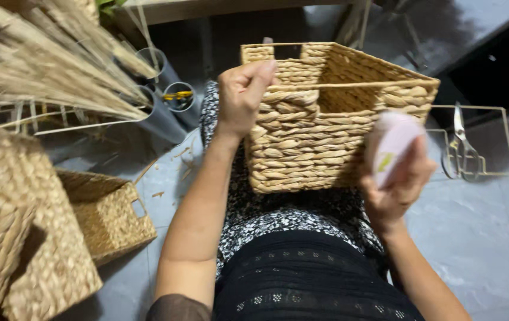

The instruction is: The person sits on the floor with a woven water-hyacinth basket on their lap and brushes its woven surface with a pink handheld brush, rotating the basket to brush different sides. They occasionally use scissors to trim stray fibers from the weave and resume brushing.

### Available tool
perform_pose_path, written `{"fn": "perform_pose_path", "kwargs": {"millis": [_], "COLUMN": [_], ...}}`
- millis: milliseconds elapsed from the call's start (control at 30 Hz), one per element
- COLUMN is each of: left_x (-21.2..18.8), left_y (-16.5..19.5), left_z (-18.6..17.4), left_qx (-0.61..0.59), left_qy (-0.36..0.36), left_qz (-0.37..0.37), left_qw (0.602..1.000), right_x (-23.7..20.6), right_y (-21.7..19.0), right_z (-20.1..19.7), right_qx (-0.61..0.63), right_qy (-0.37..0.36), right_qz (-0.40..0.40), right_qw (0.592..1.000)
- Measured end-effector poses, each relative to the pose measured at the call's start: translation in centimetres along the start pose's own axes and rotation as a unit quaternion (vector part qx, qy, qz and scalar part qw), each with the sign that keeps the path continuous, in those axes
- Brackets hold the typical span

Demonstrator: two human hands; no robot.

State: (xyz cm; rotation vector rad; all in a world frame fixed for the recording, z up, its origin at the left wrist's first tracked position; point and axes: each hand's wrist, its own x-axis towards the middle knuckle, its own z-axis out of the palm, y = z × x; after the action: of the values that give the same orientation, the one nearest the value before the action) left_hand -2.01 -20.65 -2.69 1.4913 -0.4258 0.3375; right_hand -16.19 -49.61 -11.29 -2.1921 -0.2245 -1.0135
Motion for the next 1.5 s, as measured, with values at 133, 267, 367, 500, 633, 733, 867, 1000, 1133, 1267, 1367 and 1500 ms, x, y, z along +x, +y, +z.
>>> {"fn": "perform_pose_path", "kwargs": {"millis": [133,267,367,500,633,733,867,1000,1133,1267,1367,1500], "left_x": [0.4,0.6,0.9,0.7,0.7,0.7,0.7,0.4,0.6,0.8,0.7,0.1], "left_y": [0.0,0.1,0.1,0.2,0.2,0.1,0.0,-0.2,-0.4,-0.5,-0.6,-0.4], "left_z": [-0.2,-0.4,-0.7,-0.7,-0.3,0.0,-0.3,-0.3,0.0,-0.1,-0.5,-0.7], "left_qx": [0.047,0.066,0.064,0.062,0.092,0.080,0.065,0.070,0.077,0.039,0.036,0.077], "left_qy": [0.024,0.029,0.021,0.009,0.003,0.012,0.030,0.048,0.051,0.047,0.031,0.009], "left_qz": [0.004,-0.003,0.017,0.000,-0.013,-0.005,0.008,0.006,0.005,0.054,0.030,-0.009], "left_qw": [0.999,0.997,0.998,0.998,0.996,0.997,0.997,0.996,0.996,0.997,0.998,0.997], "right_x": [1.4,1.6,2.3,3.1,2.2,1.1,-0.2,-0.3,0.5,1.8,2.0,0.4], "right_y": [-4.6,-9.4,-8.7,-3.2,0.9,2.3,2.2,-0.7,-6.9,-10.4,-8.5,-2.2], "right_z": [3.9,6.1,6.1,3.2,-1.5,-2.9,-0.3,3.0,5.5,6.7,5.8,2.4], "right_qx": [0.011,-0.011,-0.006,-0.026,-0.001,-0.036,0.007,0.059,0.012,0.061,0.057,-0.010], "right_qy": [-0.097,-0.182,-0.157,-0.117,-0.047,-0.035,-0.022,-0.040,-0.163,-0.227,-0.210,-0.131], "right_qz": [-0.132,-0.187,-0.232,-0.164,-0.046,-0.010,-0.064,-0.174,-0.220,-0.248,-0.226,-0.165], "right_qw": [0.986,0.965,0.960,0.979,0.998,0.999,0.998,0.982,0.962,0.940,0.950,0.978]}}
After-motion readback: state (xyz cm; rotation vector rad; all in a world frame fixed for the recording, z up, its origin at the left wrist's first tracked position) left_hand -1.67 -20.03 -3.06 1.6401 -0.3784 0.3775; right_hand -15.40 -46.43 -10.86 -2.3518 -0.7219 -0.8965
